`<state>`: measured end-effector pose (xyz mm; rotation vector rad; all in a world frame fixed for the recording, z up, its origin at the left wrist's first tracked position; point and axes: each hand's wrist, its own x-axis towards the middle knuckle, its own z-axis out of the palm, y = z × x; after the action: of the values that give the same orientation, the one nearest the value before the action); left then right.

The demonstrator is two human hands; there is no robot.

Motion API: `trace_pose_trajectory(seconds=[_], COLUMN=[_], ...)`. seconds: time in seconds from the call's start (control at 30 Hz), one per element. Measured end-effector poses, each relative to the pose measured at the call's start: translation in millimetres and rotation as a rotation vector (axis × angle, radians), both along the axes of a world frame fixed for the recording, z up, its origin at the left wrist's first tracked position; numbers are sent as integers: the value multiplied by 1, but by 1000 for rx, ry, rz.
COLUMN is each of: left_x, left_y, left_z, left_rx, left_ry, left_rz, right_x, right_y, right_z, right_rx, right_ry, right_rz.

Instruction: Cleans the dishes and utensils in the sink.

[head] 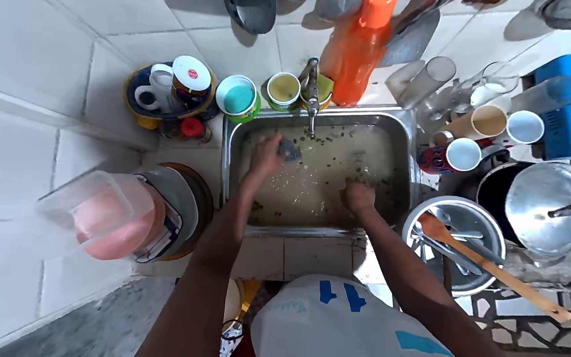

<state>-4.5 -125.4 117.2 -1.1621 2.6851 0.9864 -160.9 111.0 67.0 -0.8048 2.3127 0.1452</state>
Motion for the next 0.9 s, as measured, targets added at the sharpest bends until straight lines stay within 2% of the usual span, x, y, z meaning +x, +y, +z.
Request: trace_pose_trajectory(seconds=[0.07, 0.13, 0.27, 0.33, 0.4, 0.5, 0.57, 0.63, 0.7, 0.77, 0.9], left_x=[-6, -20, -65, -82, -90, -83, -66, -47, -42, -44, -66], left_y=[-25, -47, -79, -86, -84, -52, -8, 43, 81, 106, 127], left_z=[7, 14, 31, 30, 31, 14, -14, -57, -92, -104, -101], left_rx=[175, 245, 420, 534, 486, 226, 169, 265, 479, 680, 925], left_ry=[252, 433, 538, 532, 465, 501, 517, 445, 305, 196, 251], left_rz=[228, 418, 706, 729, 672, 570, 533, 524, 537, 515, 571], right_x=[-11, -20, -28, -28, -30, -31, -31, -32, -33, -33, -19], right_y=[0, -2, -2, -1, -2, -2, -5, -7, -8, -9, -5], right_z=[-11, -17, -38, -49, -54, -58, -58, -58, -58, -60, -31], right_rx=[-82, -107, -127, -158, -203, -190, -206, -240, -318, -413, -488], right_ry=[48, 69, 20, -33, -70, -159, -224, -294, -401, -501, -741], right_rz=[-73, -153, -340, -411, -448, -523, -603, -714, -848, -952, -1040])
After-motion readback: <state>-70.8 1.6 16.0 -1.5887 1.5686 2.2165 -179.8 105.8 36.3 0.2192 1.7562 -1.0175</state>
